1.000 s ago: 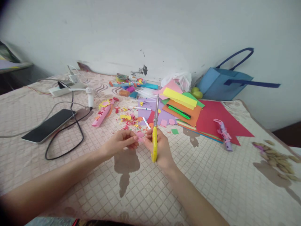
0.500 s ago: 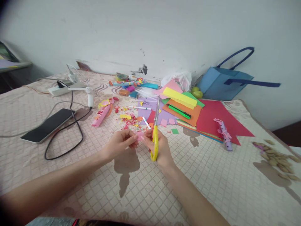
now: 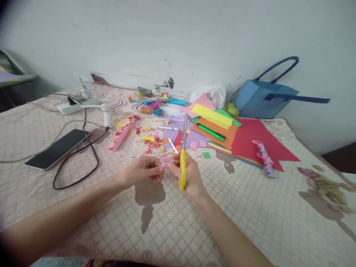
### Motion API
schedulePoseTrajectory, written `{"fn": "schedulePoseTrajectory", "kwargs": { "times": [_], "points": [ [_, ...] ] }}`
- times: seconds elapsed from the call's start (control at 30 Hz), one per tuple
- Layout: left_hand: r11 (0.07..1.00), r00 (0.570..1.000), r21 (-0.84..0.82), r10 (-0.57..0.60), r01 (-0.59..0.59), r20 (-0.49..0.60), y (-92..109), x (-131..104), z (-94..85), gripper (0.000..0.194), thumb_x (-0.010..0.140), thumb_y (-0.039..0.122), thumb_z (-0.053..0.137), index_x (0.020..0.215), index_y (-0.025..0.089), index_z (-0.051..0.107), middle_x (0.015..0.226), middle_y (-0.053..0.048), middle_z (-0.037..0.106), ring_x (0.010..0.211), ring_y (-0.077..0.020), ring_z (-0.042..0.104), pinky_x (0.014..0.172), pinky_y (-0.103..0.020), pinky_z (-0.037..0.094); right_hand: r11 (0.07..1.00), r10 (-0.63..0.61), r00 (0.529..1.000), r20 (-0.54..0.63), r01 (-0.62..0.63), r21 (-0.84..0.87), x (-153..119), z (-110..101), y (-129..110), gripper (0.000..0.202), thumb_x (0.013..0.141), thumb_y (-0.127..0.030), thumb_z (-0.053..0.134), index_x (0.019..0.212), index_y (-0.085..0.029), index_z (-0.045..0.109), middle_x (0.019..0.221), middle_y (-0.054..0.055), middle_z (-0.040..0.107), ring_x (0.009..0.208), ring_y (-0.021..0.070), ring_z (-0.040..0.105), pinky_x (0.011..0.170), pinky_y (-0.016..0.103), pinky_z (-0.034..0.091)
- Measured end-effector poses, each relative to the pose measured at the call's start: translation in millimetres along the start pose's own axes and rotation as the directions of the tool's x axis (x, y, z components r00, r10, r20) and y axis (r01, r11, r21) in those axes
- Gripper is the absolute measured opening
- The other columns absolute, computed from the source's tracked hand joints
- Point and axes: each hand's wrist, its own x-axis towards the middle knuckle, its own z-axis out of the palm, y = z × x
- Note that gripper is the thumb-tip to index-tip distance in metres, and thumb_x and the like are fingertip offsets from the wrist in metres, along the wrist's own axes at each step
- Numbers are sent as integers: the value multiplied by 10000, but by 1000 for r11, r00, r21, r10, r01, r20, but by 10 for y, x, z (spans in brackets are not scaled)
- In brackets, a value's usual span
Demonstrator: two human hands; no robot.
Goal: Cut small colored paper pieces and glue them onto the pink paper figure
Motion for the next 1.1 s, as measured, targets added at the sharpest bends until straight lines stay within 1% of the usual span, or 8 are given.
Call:
{"fn": "schedulePoseTrajectory", "kwargs": {
  "times": [0.07, 0.27, 0.4, 0.63, 0.73, 0.87, 0.97, 1.1],
  "points": [
    [999, 999, -8, -39, 39, 26, 28, 3, -34, 303, 701, 414, 676, 696, 118, 611, 669, -50, 670, 574, -106, 616, 576, -229, 505, 1000, 0, 1000, 2, 0, 5, -3, 2, -2, 335, 624, -393, 709, 838, -189, 551, 577, -34, 570, 432, 98, 474, 402, 224, 374],
    [999, 994, -49, -5, 0, -108, 37, 3, -41, 280, 706, 387, 677, 671, 123, 593, 625, -26, 652, 524, -79, 591, 533, -195, 476, 999, 16, 999, 52, -17, 35, -29, 27, -30, 333, 660, -445, 689, 825, -183, 566, 547, -48, 518, 408, 90, 448, 381, 220, 354],
    [1000, 996, -18, 5, -7, -93, 12, 7, -13, 260, 724, 364, 662, 663, 125, 582, 586, -17, 630, 517, -83, 580, 540, -211, 480, 998, 31, 999, 41, -33, 44, -40, 47, -25, 355, 621, -423, 724, 824, -183, 560, 632, -23, 575, 461, 95, 483, 411, 222, 381],
    [1000, 993, 11, 14, -12, -117, 28, 10, 6, 267, 738, 354, 650, 633, 126, 559, 561, -4, 603, 493, -74, 560, 513, -198, 471, 999, 27, 998, 56, -29, 38, -43, 38, -32, 331, 643, -401, 705, 840, -178, 560, 645, -18, 568, 440, 80, 447, 375, 209, 353],
    [1000, 997, 10, 11, -10, -78, 18, 9, 2, 285, 744, 392, 637, 673, 125, 571, 586, -12, 612, 520, -83, 573, 531, -208, 483, 999, 31, 999, 30, -31, 20, -40, 39, -49, 316, 642, -390, 696, 825, -180, 547, 588, -31, 559, 414, 79, 436, 367, 210, 344],
    [998, 999, 47, 50, -50, 9, -22, 15, -1, 308, 742, 419, 630, 676, 125, 562, 602, -12, 608, 528, -87, 574, 523, -209, 480, 1000, 26, 998, 50, -26, -2, -47, 50, -62, 341, 634, -409, 704, 825, -184, 535, 550, -47, 544, 396, 77, 427, 367, 211, 336],
    [995, 997, 72, 72, -72, 6, -38, 16, -11, 323, 747, 429, 619, 654, 130, 542, 581, 1, 596, 513, -83, 565, 500, -197, 466, 1000, 20, 998, 60, -20, -8, -51, 55, -67, 360, 634, -436, 707, 819, -182, 531, 546, -51, 538, 393, 76, 425, 372, 212, 337],
    [998, 999, 63, -1, -1, 34, -21, 9, -47, 326, 732, 440, 634, 688, 125, 561, 637, -19, 640, 548, -96, 600, 554, -224, 502, 1000, 28, 999, 39, -28, -6, -46, 44, -65, 366, 627, -434, 713, 825, -179, 540, 571, -47, 540, 404, 76, 432, 384, 215, 348]
  ]
}}
